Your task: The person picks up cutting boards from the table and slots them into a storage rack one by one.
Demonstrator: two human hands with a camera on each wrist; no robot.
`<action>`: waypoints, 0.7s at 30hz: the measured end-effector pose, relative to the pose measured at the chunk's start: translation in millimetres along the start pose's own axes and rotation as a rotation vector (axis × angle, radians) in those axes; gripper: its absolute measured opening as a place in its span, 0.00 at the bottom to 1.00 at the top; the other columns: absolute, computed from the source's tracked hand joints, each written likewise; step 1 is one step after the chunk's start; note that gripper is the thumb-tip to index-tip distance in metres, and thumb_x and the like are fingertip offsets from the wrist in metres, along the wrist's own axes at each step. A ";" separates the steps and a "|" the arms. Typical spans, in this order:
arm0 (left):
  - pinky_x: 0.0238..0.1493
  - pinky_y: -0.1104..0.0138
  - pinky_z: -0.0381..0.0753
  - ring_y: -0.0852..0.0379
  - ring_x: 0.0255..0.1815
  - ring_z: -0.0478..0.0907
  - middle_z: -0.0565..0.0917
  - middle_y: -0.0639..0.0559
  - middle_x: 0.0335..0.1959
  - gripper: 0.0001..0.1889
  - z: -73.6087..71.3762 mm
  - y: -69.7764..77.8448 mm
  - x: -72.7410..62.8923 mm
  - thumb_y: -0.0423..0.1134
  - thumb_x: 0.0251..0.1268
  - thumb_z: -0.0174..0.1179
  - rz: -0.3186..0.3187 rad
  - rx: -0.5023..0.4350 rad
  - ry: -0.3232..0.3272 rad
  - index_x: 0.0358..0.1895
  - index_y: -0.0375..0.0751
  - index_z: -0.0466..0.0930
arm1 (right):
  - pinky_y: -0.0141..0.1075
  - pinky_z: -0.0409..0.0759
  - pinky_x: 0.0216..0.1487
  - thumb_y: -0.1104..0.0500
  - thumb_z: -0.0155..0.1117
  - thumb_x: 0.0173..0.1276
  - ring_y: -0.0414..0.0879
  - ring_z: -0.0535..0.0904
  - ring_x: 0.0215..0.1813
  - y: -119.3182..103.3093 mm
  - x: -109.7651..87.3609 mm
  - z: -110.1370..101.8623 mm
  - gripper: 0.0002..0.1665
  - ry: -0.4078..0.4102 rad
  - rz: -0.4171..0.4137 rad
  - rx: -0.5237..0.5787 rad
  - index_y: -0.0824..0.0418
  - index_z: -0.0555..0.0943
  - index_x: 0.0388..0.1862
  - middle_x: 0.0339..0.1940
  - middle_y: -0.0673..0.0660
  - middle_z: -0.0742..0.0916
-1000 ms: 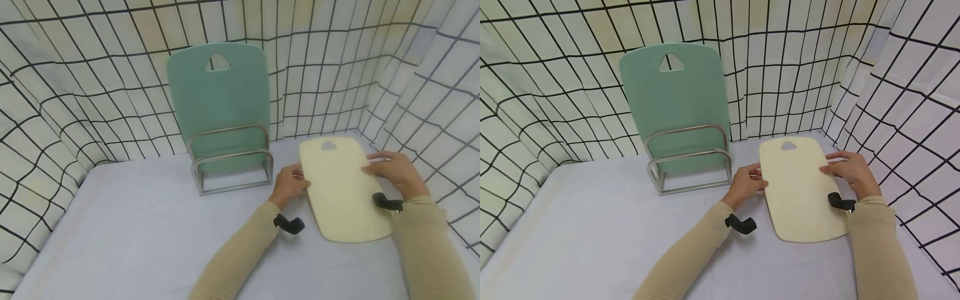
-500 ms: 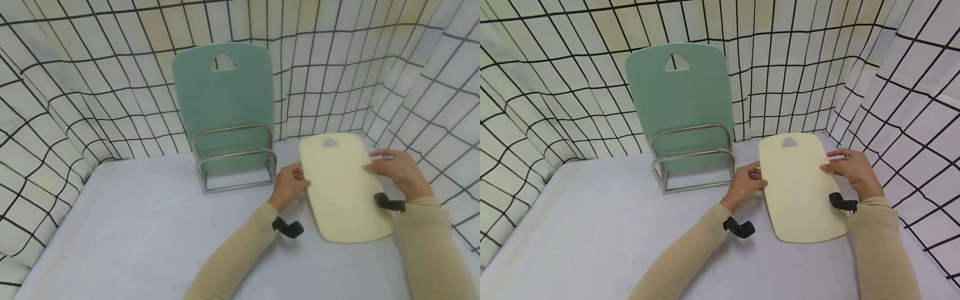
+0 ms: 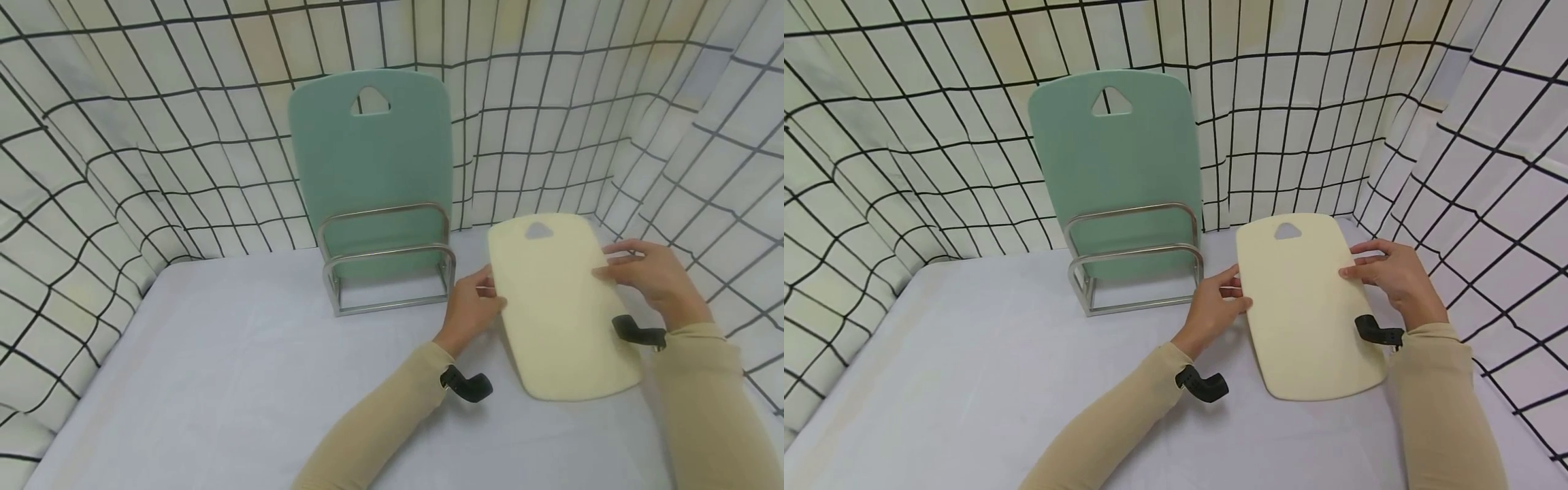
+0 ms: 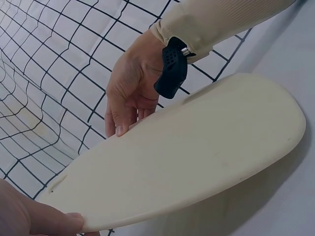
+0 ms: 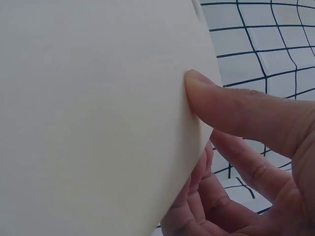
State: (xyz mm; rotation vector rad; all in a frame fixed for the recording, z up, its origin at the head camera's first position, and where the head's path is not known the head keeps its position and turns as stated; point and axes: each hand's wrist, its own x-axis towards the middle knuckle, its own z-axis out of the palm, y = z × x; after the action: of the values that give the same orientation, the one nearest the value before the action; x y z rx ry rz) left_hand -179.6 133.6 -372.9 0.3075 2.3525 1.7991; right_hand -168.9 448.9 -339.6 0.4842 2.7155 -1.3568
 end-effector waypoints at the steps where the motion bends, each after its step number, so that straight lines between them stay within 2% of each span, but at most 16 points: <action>1: 0.41 0.71 0.82 0.61 0.49 0.81 0.84 0.49 0.52 0.37 -0.3 -0.1 -1.1 0.29 0.62 0.68 0.005 -0.003 0.002 0.76 0.47 0.70 | 0.73 0.60 0.76 0.39 0.80 0.57 0.73 0.60 0.79 -0.5 -0.3 0.5 0.53 0.002 -0.007 0.002 0.60 0.68 0.74 0.77 0.73 0.70; 5: 0.39 0.73 0.82 0.60 0.49 0.81 0.85 0.48 0.52 0.37 -2.0 0.1 -5.8 0.29 0.63 0.68 0.031 -0.007 0.011 0.77 0.44 0.69 | 0.72 0.62 0.76 0.40 0.80 0.58 0.72 0.63 0.78 -3.4 -1.3 2.4 0.49 0.021 -0.023 0.003 0.59 0.70 0.72 0.76 0.74 0.71; 12: 0.37 0.75 0.80 0.56 0.53 0.84 0.85 0.48 0.52 0.36 -3.7 0.6 -13.7 0.30 0.63 0.69 0.074 -0.005 0.025 0.76 0.42 0.69 | 0.72 0.61 0.75 0.45 0.79 0.61 0.71 0.62 0.78 -8.9 -4.8 3.2 0.48 0.033 -0.032 -0.009 0.61 0.68 0.74 0.75 0.74 0.72; 21: 0.44 0.77 0.81 0.53 0.55 0.85 0.84 0.45 0.52 0.35 -7.3 -1.8 -19.9 0.29 0.63 0.67 0.176 0.010 0.039 0.75 0.37 0.69 | 0.72 0.62 0.74 0.42 0.79 0.60 0.69 0.63 0.77 -11.1 -5.6 2.7 0.47 0.045 -0.046 -0.015 0.59 0.70 0.72 0.75 0.73 0.72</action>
State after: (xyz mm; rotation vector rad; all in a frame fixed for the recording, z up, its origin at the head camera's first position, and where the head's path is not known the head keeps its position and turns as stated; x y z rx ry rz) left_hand -162.4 121.1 -372.6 0.4992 2.4300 1.8851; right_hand -167.2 439.2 -331.6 0.4593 2.7870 -1.3516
